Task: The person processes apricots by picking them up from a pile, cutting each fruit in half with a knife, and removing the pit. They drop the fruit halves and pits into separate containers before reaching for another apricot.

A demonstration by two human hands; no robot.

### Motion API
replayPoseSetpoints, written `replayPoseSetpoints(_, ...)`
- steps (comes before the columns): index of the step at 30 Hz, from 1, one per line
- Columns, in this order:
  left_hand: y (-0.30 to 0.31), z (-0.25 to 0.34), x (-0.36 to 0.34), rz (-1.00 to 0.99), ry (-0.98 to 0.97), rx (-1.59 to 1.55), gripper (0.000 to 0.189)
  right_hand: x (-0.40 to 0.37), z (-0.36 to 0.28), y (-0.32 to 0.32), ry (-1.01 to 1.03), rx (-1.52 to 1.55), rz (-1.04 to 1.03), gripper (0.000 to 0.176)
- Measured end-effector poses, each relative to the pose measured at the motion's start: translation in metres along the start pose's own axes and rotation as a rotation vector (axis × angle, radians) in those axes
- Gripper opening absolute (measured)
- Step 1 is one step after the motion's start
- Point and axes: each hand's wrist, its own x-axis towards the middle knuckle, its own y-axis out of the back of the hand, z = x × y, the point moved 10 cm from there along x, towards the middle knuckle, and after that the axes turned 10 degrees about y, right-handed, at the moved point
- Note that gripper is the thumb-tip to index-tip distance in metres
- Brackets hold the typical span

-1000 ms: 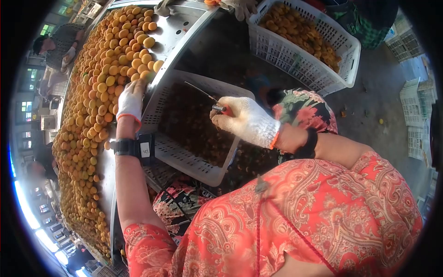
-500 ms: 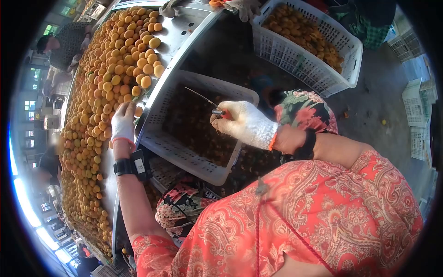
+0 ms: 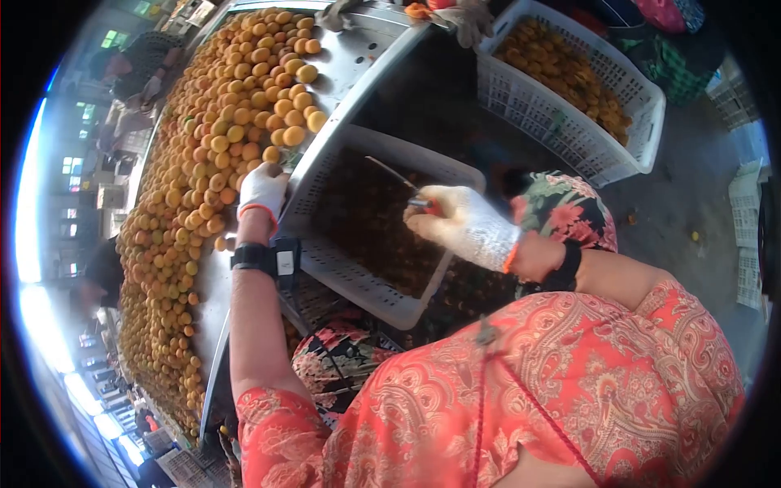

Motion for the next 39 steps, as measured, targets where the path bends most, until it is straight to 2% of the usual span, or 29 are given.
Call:
replayPoseSetpoints(2, 0.016, 0.011, -0.021, 0.068, 0.022, -0.132, 0.025, -0.001, 0.002, 0.002, -0.049, -0.024, -0.029, 0.019)
replayPoseSetpoints(4, 0.026, 0.017, -0.037, 0.139, -0.051, -0.359, 0.026, -0.001, 0.01, 0.003, -0.037, -0.034, -0.016, 0.021)
replayPoseSetpoints(6, 0.032, 0.019, -0.052, 0.09, -0.046, -0.486, 0.033, -0.002, 0.012, 0.006, -0.046, -0.093, -0.014, 0.02)
replayPoseSetpoints(8, 0.035, 0.015, -0.085, 0.019, 0.036, -0.957, 0.038, -0.002, 0.009, 0.003, -0.032, -0.114, -0.02, 0.021)
replayPoseSetpoints(10, 0.047, 0.018, -0.111, 0.053, 0.031, -1.034, 0.041, -0.002, 0.013, 0.002, 0.002, -0.114, 0.031, 0.026)
replayPoseSetpoints(13, 0.056, 0.019, -0.139, -0.07, -0.014, -1.266, 0.046, -0.005, 0.011, -0.001, -0.012, -0.102, 0.032, 0.027)
replayPoseSetpoints(22, 0.062, 0.049, -0.232, -0.194, -0.095, -1.461, 0.038, -0.03, -0.025, -0.019, 0.102, -0.049, 0.012, 0.024)
replayPoseSetpoints(25, 0.055, 0.06, -0.251, -0.243, -0.049, -1.492, 0.034, -0.041, -0.044, -0.021, 0.154, -0.041, -0.005, 0.024)
replayPoseSetpoints(36, 0.059, 0.107, -0.301, -0.336, -0.196, -1.573, 0.034, -0.071, -0.073, -0.001, 0.247, -0.097, 0.038, 0.024)
replayPoseSetpoints(39, 0.05, 0.115, -0.31, -0.383, -0.142, -1.564, 0.035, -0.074, -0.075, 0.001, 0.259, -0.053, 0.039, 0.025)
